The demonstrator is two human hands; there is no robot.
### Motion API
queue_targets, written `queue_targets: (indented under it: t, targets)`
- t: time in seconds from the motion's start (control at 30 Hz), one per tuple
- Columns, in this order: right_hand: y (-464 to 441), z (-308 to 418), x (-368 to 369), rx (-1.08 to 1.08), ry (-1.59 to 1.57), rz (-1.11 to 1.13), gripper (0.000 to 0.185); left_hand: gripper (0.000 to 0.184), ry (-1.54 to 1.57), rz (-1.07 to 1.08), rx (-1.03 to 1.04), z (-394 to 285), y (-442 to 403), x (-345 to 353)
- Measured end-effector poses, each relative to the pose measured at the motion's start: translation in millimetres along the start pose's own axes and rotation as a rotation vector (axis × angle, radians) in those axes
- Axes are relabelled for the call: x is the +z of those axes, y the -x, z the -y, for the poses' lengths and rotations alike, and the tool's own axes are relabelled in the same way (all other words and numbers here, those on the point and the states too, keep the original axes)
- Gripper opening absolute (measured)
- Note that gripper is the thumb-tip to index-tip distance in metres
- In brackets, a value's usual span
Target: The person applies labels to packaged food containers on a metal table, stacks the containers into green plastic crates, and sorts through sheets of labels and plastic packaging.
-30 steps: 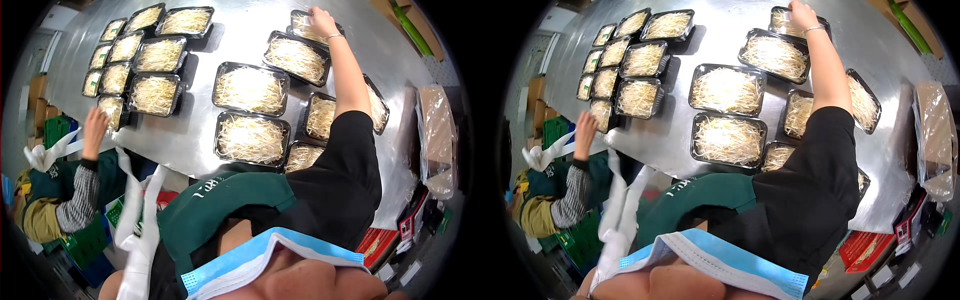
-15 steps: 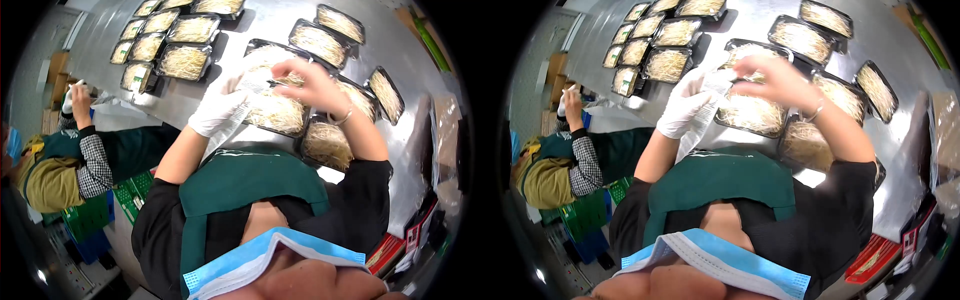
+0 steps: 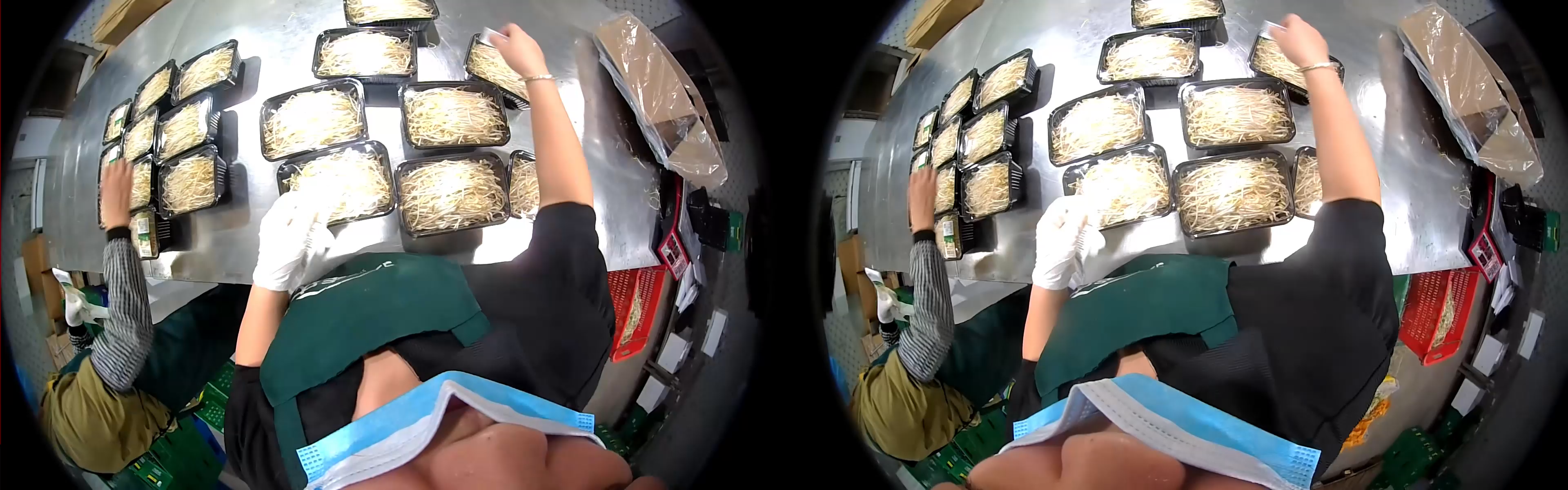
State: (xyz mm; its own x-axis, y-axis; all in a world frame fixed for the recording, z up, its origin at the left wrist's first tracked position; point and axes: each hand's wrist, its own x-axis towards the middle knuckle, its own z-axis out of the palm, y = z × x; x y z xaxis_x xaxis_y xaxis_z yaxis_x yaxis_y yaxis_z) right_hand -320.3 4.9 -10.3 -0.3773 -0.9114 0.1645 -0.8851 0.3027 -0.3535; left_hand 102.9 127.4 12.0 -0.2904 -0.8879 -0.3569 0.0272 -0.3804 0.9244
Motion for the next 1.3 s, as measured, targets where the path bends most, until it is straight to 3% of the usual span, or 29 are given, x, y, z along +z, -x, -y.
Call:
queue_targets:
  t: [0.03, 0.1, 0.13, 0.17, 0.23, 0.3, 0.37, 0.4, 0.47, 0.5, 0.57, 0.67, 0.73, 0.77, 0.8, 0.83, 0.9, 0.97, 1.07, 1.1, 1.17, 1.2, 1.23, 1.3]
  targets:
    - [-6, -17, 12, 0.09, 0.09, 0.013, 0.034, 0.011, 0.004, -0.008, -0.006, 8, -4, -12]
    - [-15, -56, 56, 0.033, 0.318, -0.021, 0.037, 0.024, -0.675, 0.018, 0.526, 25, -9, -32]
    - [-13, -58, 57, 0.036, 0.394, -0.019, 0.04, 0.024, -0.427, 0.046, 0.375, 13, -1, -25]
    - [-7, -60, 57, 0.038, 0.47, -0.022, 0.043, 0.024, -0.431, 0.032, 0.373, 10, 1, -27]
    - [9, -50, 32, 0.166, 0.602, -0.151, 0.049, 0.024, -0.077, -0.001, 0.042, 3, 8, -29]
    - [16, -42, 23, 0.202, 0.612, -0.186, 0.053, 0.024, 0.07, -0.102, 0.129, -1, 7, -8]
    - [47, 24, 2, 0.005, 0.015, 0.167, 0.045, 0.023, -0.008, -0.164, 0.176, 7, 0, -5]
    - [68, 39, 29, -0.13, -0.525, 0.358, 0.034, 0.02, -0.193, -0.194, 0.27, 19, -8, -7]
    - [151, 123, 18, -0.436, -0.916, 0.661, 0.036, 0.02, -0.028, -0.159, 0.249, 24, -7, 3]
    - [187, 151, 13, -0.464, -1.027, 0.633, 0.033, 0.019, 0.136, -0.119, 0.231, 26, -4, 10]
    - [218, 173, 18, -0.312, -1.261, 0.786, 0.021, 0.018, 0.112, -0.148, 0.275, 18, 6, 19]
    - [194, 157, 21, -0.397, -0.936, 0.337, 0.009, 0.012, -0.027, 0.045, 0.243, 13, 21, 15]
    - [145, 128, 5, -0.275, -0.586, 0.188, 0.019, 0.012, -0.092, 0.052, 0.329, 40, 17, -11]
    - [118, 104, 7, -0.233, -0.184, 0.22, 0.027, 0.013, -0.358, 0.107, 0.425, 37, 21, -18]
    - [107, 81, 23, -0.32, -0.03, 0.123, 0.031, 0.014, -0.635, 0.138, 0.546, 33, 25, -25]
    - [100, 71, 38, -0.252, 0.063, 0.203, 0.034, 0.015, -0.873, 0.148, 0.682, 30, 29, -31]
    - [108, 71, 63, -0.352, 0.341, 0.101, 0.034, 0.018, -0.276, 0.165, 0.182, 39, 28, -36]
    - [116, 69, 58, -0.268, 0.452, 0.029, 0.033, 0.022, -0.358, 0.179, 0.225, 39, 32, -41]
    - [125, 43, 57, -0.087, 0.471, -0.232, 0.032, 0.022, 0.324, 0.236, 0.06, 27, 44, -26]
    - [132, 52, 52, -0.038, 0.311, -0.034, 0.034, 0.022, 0.325, 0.24, 0.058, 30, 44, -26]
    - [182, 104, 47, -0.053, -0.637, 0.486, 0.038, 0.018, 0.045, 0.085, 0.177, 43, 38, -26]
    - [226, 151, 18, -0.143, -0.803, 0.685, 0.034, 0.012, -0.205, 0.003, 0.338, 50, 34, -23]
    - [259, 166, 24, -0.33, -0.989, 0.678, 0.03, 0.012, -0.203, 0.013, 0.336, 51, 37, -21]
    - [292, 189, 13, -0.416, -1.138, 0.525, 0.022, 0.009, -0.206, 0.001, 0.338, 51, 45, -15]
